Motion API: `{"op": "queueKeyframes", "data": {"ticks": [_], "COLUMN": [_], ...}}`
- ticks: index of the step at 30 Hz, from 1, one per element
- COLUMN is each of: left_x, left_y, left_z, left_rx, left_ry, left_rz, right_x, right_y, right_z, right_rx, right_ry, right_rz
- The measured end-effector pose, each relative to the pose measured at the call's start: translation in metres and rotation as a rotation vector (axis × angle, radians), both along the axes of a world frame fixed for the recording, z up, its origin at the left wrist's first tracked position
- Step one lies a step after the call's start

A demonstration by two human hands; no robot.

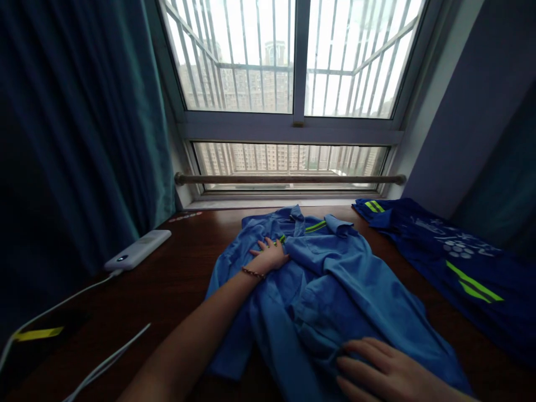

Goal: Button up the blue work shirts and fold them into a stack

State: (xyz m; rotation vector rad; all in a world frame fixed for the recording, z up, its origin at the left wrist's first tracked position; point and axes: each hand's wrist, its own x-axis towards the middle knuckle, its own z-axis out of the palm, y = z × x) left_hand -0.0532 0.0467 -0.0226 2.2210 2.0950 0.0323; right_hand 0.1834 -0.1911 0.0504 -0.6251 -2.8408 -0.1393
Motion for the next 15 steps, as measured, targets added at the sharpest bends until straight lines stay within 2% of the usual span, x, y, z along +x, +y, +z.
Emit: {"op": "queueKeyframes", "data": {"ticks": [2, 5, 7, 9, 12, 15], "left_x": [-0.009, -0.030, -0.039, -0.039, -0.022, 0.002], "left_y": [0.010, 0.028, 0.035, 0.032, 0.007, -0.050], "left_z": [0.005, 0.014, 0.018, 0.024, 0.041, 0.065], "left_rx": [-0.029, 0.060, 0.180, 0.316, 0.489, 0.569], "left_ry": [0.015, -0.006, -0.001, 0.041, 0.101, 0.085], "left_rz": [-0.082, -0.358, -0.456, -0.452, -0.394, -0.381], "right_x": [0.019, 0.061, 0.093, 0.124, 0.168, 0.204], "right_y": [0.005, 0.028, 0.047, 0.065, 0.086, 0.098], "right_z": [-0.012, -0.027, -0.032, -0.031, -0.018, 0.000], "right_rx": [0.091, 0.146, 0.100, -0.026, -0.177, -0.289], "right_ry": [-0.002, 0.015, 0.032, 0.115, 0.390, 0.842], "right_rz": [-0.178, -0.429, -0.561, -0.737, -1.079, -1.364]}}
